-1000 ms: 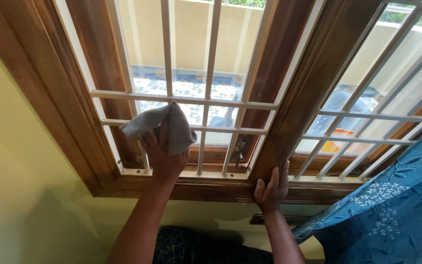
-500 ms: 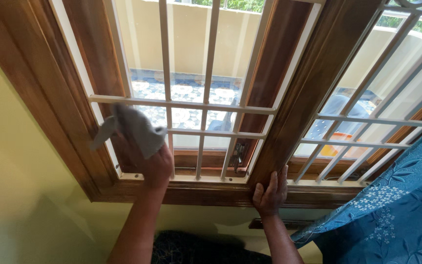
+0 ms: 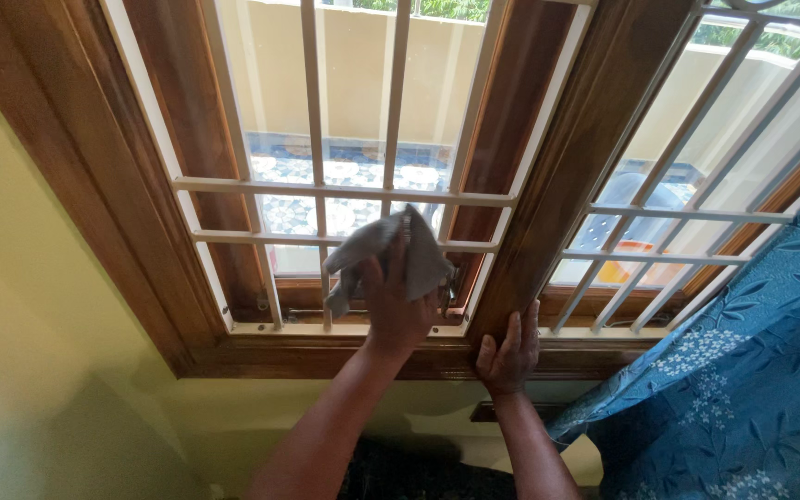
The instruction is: The person wipes the wooden frames and glass panes of a window with a cloth, cleaning different sections between the metal safety bars.
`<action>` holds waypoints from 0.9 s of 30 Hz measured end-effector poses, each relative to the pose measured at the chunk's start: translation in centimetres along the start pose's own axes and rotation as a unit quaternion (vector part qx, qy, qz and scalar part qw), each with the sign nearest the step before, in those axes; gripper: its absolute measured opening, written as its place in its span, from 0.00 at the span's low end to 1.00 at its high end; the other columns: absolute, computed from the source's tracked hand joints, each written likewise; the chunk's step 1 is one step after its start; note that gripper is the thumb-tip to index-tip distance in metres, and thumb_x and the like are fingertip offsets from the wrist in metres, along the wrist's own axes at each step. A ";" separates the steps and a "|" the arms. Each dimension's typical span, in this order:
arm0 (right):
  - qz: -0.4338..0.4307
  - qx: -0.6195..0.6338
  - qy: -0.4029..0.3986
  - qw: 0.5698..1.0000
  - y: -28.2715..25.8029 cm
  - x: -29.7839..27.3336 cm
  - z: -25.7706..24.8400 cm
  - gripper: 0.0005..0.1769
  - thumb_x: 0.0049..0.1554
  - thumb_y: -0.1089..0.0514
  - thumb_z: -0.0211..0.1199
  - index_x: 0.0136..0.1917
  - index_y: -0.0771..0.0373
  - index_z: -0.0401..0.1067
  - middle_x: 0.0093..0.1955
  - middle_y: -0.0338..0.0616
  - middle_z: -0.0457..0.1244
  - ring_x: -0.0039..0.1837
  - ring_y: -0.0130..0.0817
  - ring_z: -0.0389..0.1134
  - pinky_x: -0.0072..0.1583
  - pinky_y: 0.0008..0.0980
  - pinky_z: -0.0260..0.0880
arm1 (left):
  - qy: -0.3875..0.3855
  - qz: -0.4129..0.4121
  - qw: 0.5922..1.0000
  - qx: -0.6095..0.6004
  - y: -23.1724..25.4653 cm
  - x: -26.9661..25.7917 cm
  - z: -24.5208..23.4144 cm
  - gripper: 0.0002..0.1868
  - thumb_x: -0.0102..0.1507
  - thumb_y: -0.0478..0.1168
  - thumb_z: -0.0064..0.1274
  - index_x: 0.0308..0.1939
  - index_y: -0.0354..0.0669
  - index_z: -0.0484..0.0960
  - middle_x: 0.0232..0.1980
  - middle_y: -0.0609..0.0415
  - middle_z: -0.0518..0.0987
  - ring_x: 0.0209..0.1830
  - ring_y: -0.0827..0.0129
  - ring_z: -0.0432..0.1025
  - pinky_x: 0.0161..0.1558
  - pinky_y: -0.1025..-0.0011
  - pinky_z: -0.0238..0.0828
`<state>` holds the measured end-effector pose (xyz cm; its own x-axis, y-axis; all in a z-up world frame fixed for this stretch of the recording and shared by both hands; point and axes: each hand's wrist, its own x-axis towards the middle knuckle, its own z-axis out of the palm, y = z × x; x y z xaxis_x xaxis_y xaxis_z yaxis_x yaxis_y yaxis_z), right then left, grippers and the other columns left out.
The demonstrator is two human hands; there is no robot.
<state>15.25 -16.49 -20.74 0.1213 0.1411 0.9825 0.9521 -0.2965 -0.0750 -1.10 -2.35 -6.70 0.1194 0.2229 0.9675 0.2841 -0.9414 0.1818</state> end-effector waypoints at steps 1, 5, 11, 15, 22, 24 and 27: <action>0.004 0.005 -0.006 1.000 -0.1 0.0 -0.2 0.31 0.68 0.47 0.47 0.79 0.63 0.50 0.81 0.74 0.47 0.79 0.71 0.55 0.72 0.60 0.62 | -0.012 0.006 1.000 -0.020 0.7 -0.3 0.2 0.37 0.71 0.53 0.47 0.77 0.35 0.58 0.73 0.32 0.58 0.69 0.34 0.56 0.67 0.39 0.53; 0.026 0.033 -0.029 0.999 -1.1 0.3 -1.5 0.30 0.69 0.49 0.48 0.79 0.64 0.52 0.82 0.71 0.46 0.81 0.71 0.52 0.75 0.59 0.60 | -0.084 0.004 0.990 -0.113 3.9 -1.5 2.0 0.33 0.68 0.51 0.50 0.74 0.40 0.66 0.73 0.41 0.64 0.70 0.40 0.59 0.67 0.41 0.54; 0.054 0.004 -0.072 0.996 -4.3 -0.1 -4.5 0.31 0.66 0.53 0.50 0.78 0.66 0.56 0.83 0.63 0.48 0.84 0.70 0.44 0.79 0.61 0.49 | -0.172 0.023 0.969 -0.173 5.7 -5.2 4.6 0.33 0.64 0.47 0.51 0.72 0.38 0.70 0.77 0.36 0.61 0.77 0.32 0.51 0.74 0.36 0.42; 0.113 0.081 -0.051 0.989 -6.3 -2.1 -5.6 0.28 0.71 0.50 0.46 0.78 0.67 0.56 0.80 0.60 0.53 0.83 0.61 0.52 0.80 0.53 0.51 | -0.231 -0.037 0.943 -0.237 5.7 -9.7 4.7 0.31 0.64 0.44 0.50 0.72 0.42 0.71 0.81 0.33 0.54 0.81 0.27 0.40 0.76 0.35 0.29; 0.329 0.347 -0.077 0.875 -9.9 -3.0 -3.8 0.29 0.68 0.49 0.47 0.76 0.68 0.56 0.74 0.59 0.57 0.75 0.52 0.57 0.74 0.43 0.54 | -0.276 -0.013 0.915 -0.295 3.6 -12.1 -0.9 0.27 0.69 0.42 0.46 0.72 0.39 0.68 0.80 0.36 0.60 0.83 0.35 0.45 0.79 0.43 0.39; 0.368 0.401 -0.059 0.837 -11.0 -1.7 -3.7 0.29 0.67 0.50 0.51 0.75 0.66 0.57 0.73 0.56 0.57 0.74 0.48 0.58 0.73 0.40 0.55 | -0.363 -0.044 0.879 -0.306 3.0 -11.8 -2.8 0.27 0.68 0.40 0.45 0.72 0.39 0.67 0.79 0.38 0.61 0.81 0.37 0.48 0.74 0.48 0.50; 0.269 0.229 -0.097 0.930 -11.7 0.1 -4.0 0.24 0.65 0.52 0.57 0.70 0.67 0.66 0.68 0.55 0.62 0.70 0.46 0.63 0.70 0.41 0.61 | -0.413 -0.091 0.846 -0.325 2.0 -11.5 -5.3 0.29 0.66 0.38 0.46 0.72 0.41 0.68 0.76 0.40 0.65 0.77 0.42 0.54 0.68 0.51 0.59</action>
<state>2.96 -16.73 -19.11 0.6213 0.2706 0.7354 0.7528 0.0545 -0.6560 -6.96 -8.17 -16.50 0.8298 0.2281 0.5094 -0.1817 -0.7525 0.6330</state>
